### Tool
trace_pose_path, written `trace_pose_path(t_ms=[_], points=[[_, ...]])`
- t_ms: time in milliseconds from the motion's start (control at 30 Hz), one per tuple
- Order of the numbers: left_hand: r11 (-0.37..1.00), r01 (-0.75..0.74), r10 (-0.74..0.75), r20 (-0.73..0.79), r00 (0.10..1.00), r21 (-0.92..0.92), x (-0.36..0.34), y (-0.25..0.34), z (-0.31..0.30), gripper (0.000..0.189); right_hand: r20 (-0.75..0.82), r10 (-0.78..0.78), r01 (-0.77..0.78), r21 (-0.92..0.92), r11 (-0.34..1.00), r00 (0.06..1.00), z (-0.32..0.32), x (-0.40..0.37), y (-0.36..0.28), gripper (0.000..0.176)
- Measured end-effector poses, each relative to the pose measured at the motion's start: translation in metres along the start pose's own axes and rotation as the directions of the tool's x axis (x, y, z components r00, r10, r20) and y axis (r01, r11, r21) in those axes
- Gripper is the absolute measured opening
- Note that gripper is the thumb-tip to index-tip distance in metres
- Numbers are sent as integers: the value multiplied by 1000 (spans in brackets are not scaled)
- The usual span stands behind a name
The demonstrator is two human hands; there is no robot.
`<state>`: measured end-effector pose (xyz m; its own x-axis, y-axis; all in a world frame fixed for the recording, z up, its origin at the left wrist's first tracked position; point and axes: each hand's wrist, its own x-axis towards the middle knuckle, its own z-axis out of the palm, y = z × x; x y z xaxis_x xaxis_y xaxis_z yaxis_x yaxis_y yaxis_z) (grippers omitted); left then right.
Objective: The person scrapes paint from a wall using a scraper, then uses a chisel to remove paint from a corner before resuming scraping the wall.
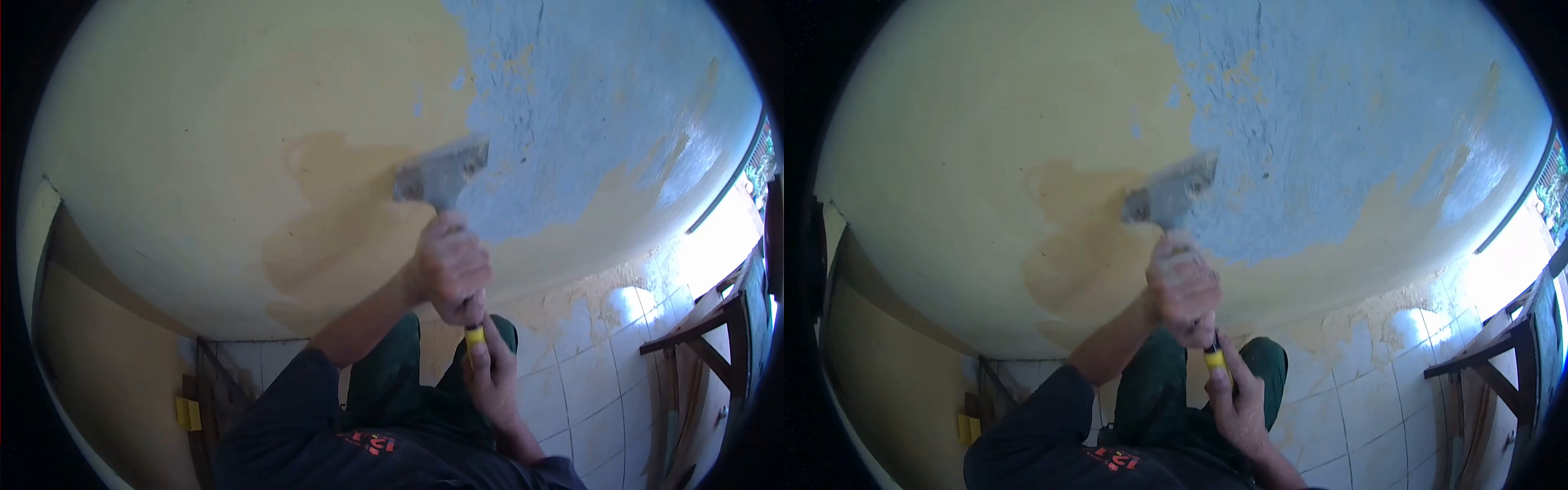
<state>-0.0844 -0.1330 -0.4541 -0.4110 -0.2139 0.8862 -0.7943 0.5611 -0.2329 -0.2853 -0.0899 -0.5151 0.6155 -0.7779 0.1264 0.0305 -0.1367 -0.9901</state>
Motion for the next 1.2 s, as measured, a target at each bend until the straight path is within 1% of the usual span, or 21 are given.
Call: trace_pose_path(t_ms=[33,100,133,233,267,300,367,400,433,500,600,667,733,800,867,900,967,1000,1100,1167,1200], points=[[1000,18,-18,3,1000,-16,8,1,-5,20,9,-22,22,12,1000,1000,0,3,-3,49],[999,-52,52,-31,998,12,32,-15,-12,21,9,-22,22,-5,1000,1000,-3,12,-16,49],[999,-52,53,-42,998,16,36,-17,-13,21,10,-25,25,21,999,1000,-3,13,-17,49],[999,-26,26,-8,1000,36,13,-6,-18,21,29,-33,31,79,996,999,8,0,-4,50],[998,-34,37,-65,997,51,-1,-1,-17,20,48,-32,28,94,995,998,12,-7,7,50],[997,-47,50,-59,997,53,-15,7,-17,20,43,-43,38,103,994,998,15,-13,17,50],[996,86,-86,46,995,8,-30,19,-23,20,160,81,-115,214,970,984,22,-20,32,51],[996,92,-92,53,994,11,-32,18,-25,20,171,81,-124,255,959,982,24,-20,35,51],[996,72,-75,62,995,43,-33,15,-27,20,178,88,-132,257,957,980,25,-21,37,51],[996,49,-54,62,997,78,-21,7,-30,21,132,36,-56,152,987,991,24,-8,20,51],[998,11,-12,12,1000,70,6,-8,-34,21,131,-9,-14,177,984,991,20,8,-4,50],[998,-10,11,-17,1000,65,15,-13,-36,21,124,-14,-6,156,988,992,20,5,-6,50],[999,-5,5,-11,1000,40,-2,-3,-33,21,118,-24,8,134,991,993,22,-5,0,50],[1000,-6,6,-7,1000,25,-11,0,-29,21,131,57,-79,162,984,990,27,-15,8,51],[1000,20,-20,-9,1000,-24,-18,3,-26,20,135,41,-65,175,983,990,30,-9,7,51],[999,32,-32,-8,999,-27,-10,0,-31,20,137,39,-64,183,981,990,31,-9,2,51],[998,-22,24,40,999,-53,8,-13,-38,19,139,46,-73,199,977,989,31,-1,-13,52],[999,-16,17,35,999,-50,9,-12,-38,19,140,36,-67,221,973,989,30,1,-18,52],[999,-31,32,55,998,-23,6,-9,-37,20,141,15,-37,154,987,990,24,-6,-5,55],[999,19,-18,38,999,-33,-1,1,-34,20,140,-9,-13,156,988,990,27,-8,3,55],[999,6,-5,36,999,-36,-4,-7,-32,20,141,-11,-12,161,987,990,29,-8,5,55]])
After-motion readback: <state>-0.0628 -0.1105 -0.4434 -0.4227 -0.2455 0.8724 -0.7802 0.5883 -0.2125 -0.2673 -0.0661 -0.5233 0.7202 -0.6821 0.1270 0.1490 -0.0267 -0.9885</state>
